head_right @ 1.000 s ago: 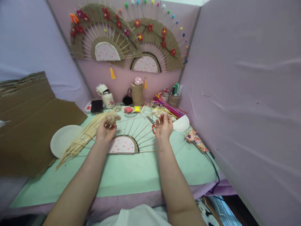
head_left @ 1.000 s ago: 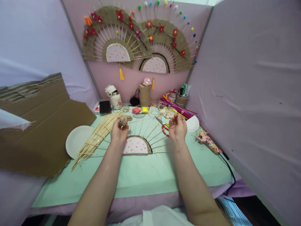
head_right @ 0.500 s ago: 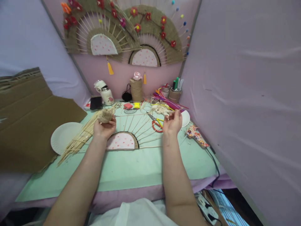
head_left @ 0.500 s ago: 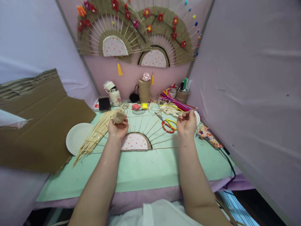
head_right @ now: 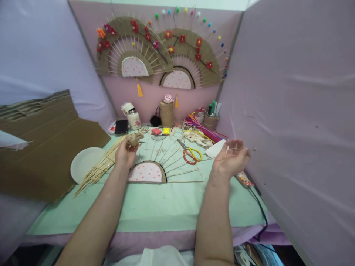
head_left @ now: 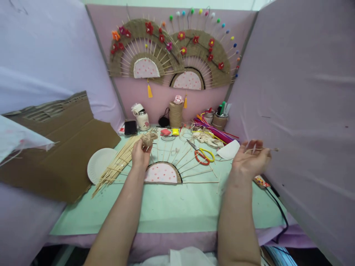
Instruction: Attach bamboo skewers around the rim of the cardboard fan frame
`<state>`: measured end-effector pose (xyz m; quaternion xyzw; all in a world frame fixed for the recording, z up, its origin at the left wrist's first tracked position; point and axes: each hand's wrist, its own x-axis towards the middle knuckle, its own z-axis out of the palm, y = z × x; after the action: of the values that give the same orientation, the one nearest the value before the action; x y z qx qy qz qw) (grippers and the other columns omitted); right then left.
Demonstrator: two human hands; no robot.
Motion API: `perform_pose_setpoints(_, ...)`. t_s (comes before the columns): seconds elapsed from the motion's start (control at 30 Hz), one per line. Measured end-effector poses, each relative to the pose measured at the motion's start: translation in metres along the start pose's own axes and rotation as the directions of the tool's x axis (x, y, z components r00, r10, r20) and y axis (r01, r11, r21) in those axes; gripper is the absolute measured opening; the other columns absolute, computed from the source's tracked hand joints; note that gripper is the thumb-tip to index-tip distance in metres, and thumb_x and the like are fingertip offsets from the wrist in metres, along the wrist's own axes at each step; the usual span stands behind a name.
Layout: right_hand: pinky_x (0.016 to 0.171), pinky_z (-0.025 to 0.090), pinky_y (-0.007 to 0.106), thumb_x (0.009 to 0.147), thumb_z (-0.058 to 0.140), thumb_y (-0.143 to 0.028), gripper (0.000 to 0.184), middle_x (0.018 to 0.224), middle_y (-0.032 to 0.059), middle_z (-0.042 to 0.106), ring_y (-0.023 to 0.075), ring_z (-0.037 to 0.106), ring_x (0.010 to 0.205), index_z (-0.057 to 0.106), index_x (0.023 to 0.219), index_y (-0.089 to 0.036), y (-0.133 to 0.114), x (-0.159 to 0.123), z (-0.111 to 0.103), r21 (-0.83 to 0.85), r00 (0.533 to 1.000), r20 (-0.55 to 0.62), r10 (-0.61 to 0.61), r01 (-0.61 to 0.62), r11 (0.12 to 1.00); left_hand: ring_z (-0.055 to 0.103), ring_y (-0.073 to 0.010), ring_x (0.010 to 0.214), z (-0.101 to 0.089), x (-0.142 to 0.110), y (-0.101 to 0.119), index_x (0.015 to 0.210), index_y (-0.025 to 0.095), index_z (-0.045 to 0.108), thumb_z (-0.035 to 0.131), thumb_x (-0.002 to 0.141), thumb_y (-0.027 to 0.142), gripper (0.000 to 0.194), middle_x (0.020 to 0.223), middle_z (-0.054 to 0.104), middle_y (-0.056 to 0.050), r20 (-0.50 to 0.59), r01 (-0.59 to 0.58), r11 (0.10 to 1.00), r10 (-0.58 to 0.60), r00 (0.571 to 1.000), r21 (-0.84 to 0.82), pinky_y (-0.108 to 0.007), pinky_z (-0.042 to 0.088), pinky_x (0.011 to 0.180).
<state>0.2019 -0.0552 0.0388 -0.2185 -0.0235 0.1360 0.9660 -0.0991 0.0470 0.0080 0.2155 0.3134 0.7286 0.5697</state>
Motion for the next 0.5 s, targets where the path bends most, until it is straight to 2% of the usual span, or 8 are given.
perform_pose_setpoints(0.07,0.050,0.045,0.019,0.083,0.051,-0.024,0.013,0.068,-0.0064,0.053,0.0051,0.050,0.051,0.044,0.073,-0.023,0.004,-0.010,0.003,-0.072,0.981,0.166,0.102,-0.091,0.993,0.060,-0.0120,0.081,0.000,-0.004,-0.002,0.078,0.019,0.057,0.060,0.078,0.020,0.003,0.088,0.065,-0.001,0.102,-0.001,0.999,0.005,0.995,-0.037,-0.032,0.050,0.080)
perform_pose_setpoints(0.1,0.044,0.038,0.017,0.080,0.056,-0.025,0.014,0.062,-0.0078,0.049,0.0043,0.043,0.045,0.044,0.073,-0.022,0.008,-0.017,0.005,-0.137,0.949,0.261,0.178,-0.147,0.980,0.060,-0.0131,0.085,0.001,-0.006,-0.003,0.079,0.019,0.058,0.062,0.078,0.023,0.006,0.092,0.065,-0.002,0.158,0.010,0.999,-0.003,0.987,-0.042,-0.033,0.049,0.083)
perform_pose_setpoints(0.17,0.038,0.024,0.015,0.075,0.063,-0.029,0.017,0.053,-0.0100,0.040,0.0039,0.030,0.039,0.047,0.075,-0.022,0.019,-0.035,0.007,-0.310,0.851,0.411,0.327,-0.207,0.928,0.059,-0.0144,0.091,0.004,-0.013,-0.006,0.082,0.019,0.059,0.066,0.076,0.028,0.013,0.098,0.065,-0.003,0.264,0.042,0.999,-0.035,0.964,-0.021,-0.033,0.047,0.088)
perform_pose_setpoints(0.2,0.038,0.021,0.016,0.074,0.064,-0.032,0.018,0.051,-0.0104,0.037,0.0042,0.027,0.039,0.049,0.078,-0.022,0.025,-0.046,0.007,-0.406,0.808,0.441,0.391,-0.208,0.890,0.058,-0.0147,0.093,0.005,-0.017,-0.008,0.083,0.019,0.059,0.067,0.075,0.031,0.016,0.100,0.064,-0.004,0.313,0.061,0.998,-0.058,0.948,0.002,-0.033,0.046,0.089)
perform_pose_setpoints(0.3,0.040,0.022,0.019,0.074,0.063,-0.041,0.024,0.053,-0.0091,0.037,0.0054,0.029,0.043,0.054,0.084,-0.021,0.042,-0.078,0.005,-0.652,0.680,0.534,0.502,-0.047,0.757,0.057,-0.0141,0.096,0.009,-0.029,-0.013,0.087,0.020,0.059,0.069,0.073,0.032,0.021,0.102,0.062,-0.004,0.432,0.117,0.991,-0.134,0.892,0.066,-0.033,0.043,0.092)
perform_pose_setpoints(0.4,0.047,0.029,0.021,0.071,0.066,-0.041,0.030,0.056,-0.0080,0.038,0.0076,0.035,0.050,0.056,0.090,-0.019,0.053,-0.101,-0.001,-0.736,0.529,0.626,0.573,0.155,0.660,0.058,-0.0125,0.094,0.012,-0.039,-0.019,0.089,0.020,0.058,0.072,0.072,0.027,0.023,0.100,0.062,-0.003,0.491,0.148,0.987,-0.156,0.857,0.056,-0.033,0.042,0.094)
perform_pose_setpoints(0.47,0.049,0.030,0.022,0.071,0.067,-0.041,0.031,0.056,-0.0080,0.035,0.0085,0.035,0.051,0.057,0.090,-0.019,0.058,-0.108,-0.005,-0.746,0.466,0.647,0.604,0.222,0.628,0.058,-0.0122,0.092,0.012,-0.043,-0.022,0.090,0.021,0.058,0.072,0.072,0.025,0.023,0.098,0.063,-0.002,0.515,0.154,0.987,-0.154,0.843,0.044,-0.033,0.042,0.093)
perform_pose_setpoints(0.5,0.050,0.030,0.022,0.071,0.067,-0.042,0.031,0.056,-0.0080,0.034,0.0088,0.034,0.052,0.057,0.089,-0.019,0.060,-0.109,-0.007,-0.751,0.453,0.647,0.613,0.236,0.617,0.058,-0.0123,0.092,0.012,-0.045,-0.023,0.091,0.021,0.058,0.072,0.071,0.024,0.024,0.097,0.063,-0.002,0.527,0.154,0.987,-0.154,0.836,0.043,-0.033,0.042,0.092)
